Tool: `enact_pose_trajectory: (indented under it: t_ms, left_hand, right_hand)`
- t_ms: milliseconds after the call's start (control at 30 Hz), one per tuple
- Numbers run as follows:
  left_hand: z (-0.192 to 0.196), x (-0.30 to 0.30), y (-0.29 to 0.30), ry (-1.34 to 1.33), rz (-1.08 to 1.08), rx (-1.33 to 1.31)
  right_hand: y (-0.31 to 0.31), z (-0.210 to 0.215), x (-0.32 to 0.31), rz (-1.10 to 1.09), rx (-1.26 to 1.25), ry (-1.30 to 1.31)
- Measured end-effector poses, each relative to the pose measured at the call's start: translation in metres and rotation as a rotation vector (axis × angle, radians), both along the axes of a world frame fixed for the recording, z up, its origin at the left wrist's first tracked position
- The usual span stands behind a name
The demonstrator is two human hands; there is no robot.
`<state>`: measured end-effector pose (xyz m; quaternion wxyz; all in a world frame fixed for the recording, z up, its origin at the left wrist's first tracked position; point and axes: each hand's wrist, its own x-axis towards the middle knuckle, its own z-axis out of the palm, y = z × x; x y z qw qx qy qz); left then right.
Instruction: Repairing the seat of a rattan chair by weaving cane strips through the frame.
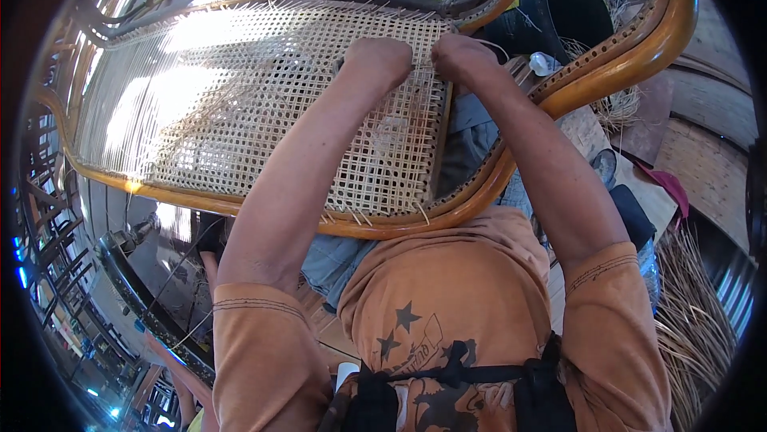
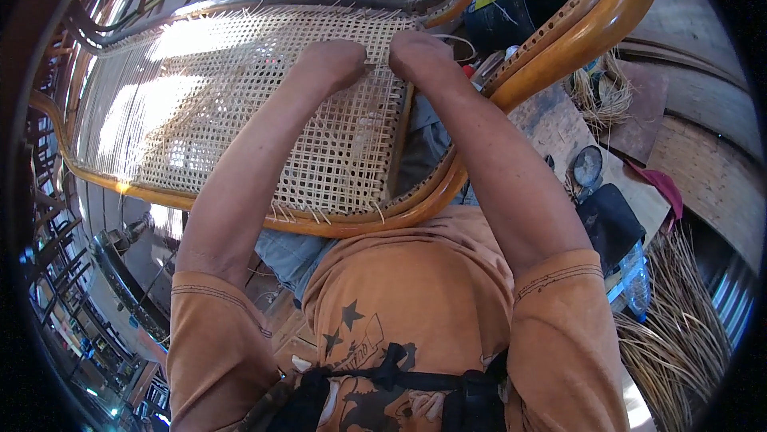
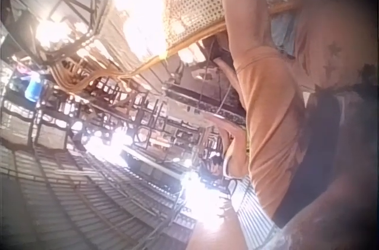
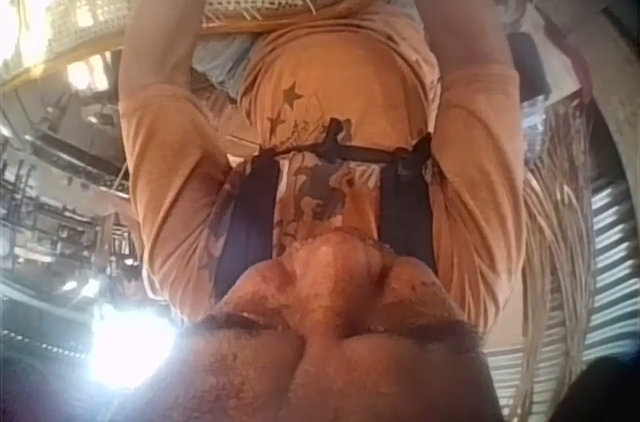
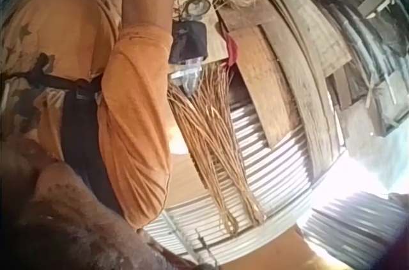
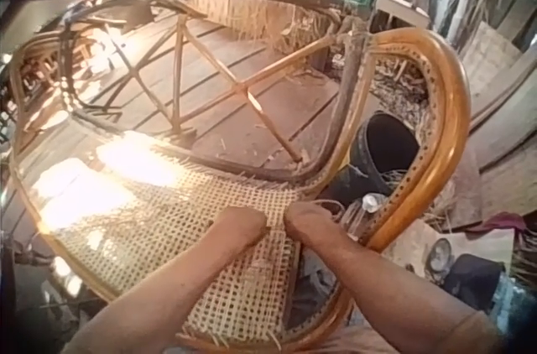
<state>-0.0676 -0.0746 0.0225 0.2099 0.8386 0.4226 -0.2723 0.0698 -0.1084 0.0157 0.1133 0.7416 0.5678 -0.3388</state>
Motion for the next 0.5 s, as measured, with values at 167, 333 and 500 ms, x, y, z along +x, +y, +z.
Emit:
enact_pose_trajectory:
  t_ms: [167, 333, 500]
  left_hand:
    - [0.008, 0.006, 0.000, 0.015, 0.080, -0.073]
    - [-0.001, 0.007, 0.004, 0.005, 0.126, 0.004]
    - [0.047, -0.060, 0.003, 0.148, 0.195, -0.016]
  right_hand:
    - [-0.001, -0.032, -0.001, 0.103, 0.045, 0.038]
    - [-0.001, 0.009, -0.018, 0.228, 0.121, -0.122]
    - [-0.007, -0.007, -0.017, 0.386, 0.670, 0.383]
